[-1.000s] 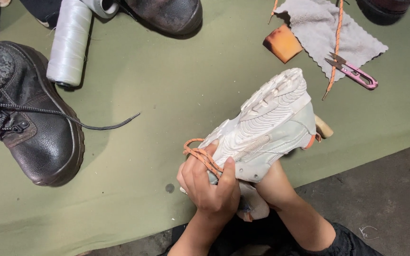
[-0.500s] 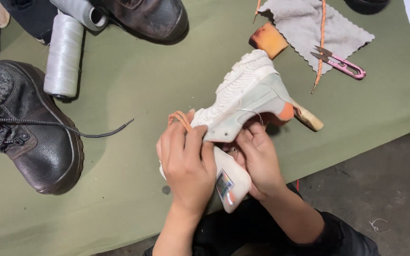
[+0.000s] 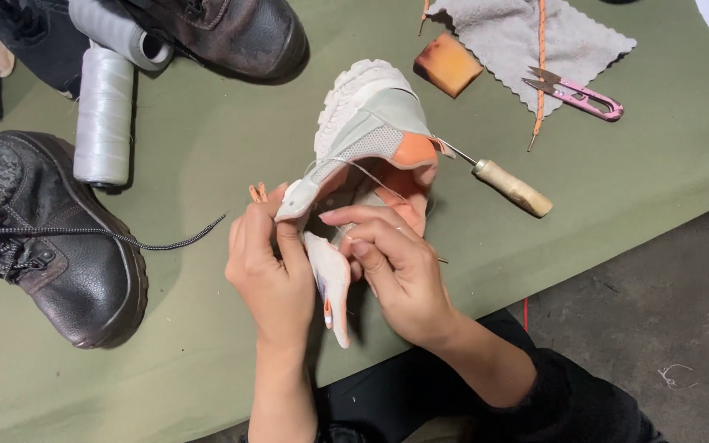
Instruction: Hand-sewing the interior lining and upper of a sneaker at a repair bench.
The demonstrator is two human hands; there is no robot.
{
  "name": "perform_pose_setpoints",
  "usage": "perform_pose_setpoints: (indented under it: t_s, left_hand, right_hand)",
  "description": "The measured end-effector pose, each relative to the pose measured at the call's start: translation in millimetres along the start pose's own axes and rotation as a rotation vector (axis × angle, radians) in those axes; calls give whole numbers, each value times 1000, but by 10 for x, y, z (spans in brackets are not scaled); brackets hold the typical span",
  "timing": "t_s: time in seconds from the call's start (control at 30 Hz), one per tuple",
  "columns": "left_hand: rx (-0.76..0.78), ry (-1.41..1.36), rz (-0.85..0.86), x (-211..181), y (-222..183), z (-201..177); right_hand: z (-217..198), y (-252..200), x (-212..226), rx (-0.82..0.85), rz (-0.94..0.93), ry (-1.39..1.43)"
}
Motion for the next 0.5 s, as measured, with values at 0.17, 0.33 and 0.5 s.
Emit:
perform_pose_setpoints:
  t_s: [0.17,0.33,0.5]
  left_hand:
    - [0,-58,-73,57,74,-60]
    - [-31,-95,-131,168,43,-53]
    - [-19,-99,-124,164,42,-67]
  right_hand:
    - [132,20,-274,34,11,317]
    - [146,21,-177,41,-5,200]
    - [134,32,-178,27,22,214]
Point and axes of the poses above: each hand's wrist, its own y-axis towards the middle knuckle, its own z-axis out of the palm, x = y × z, the point moved 5 cm from there along y, towards the middle knuckle, and after that the axes turned 5 degrees about -y, right-handed, at the moved point
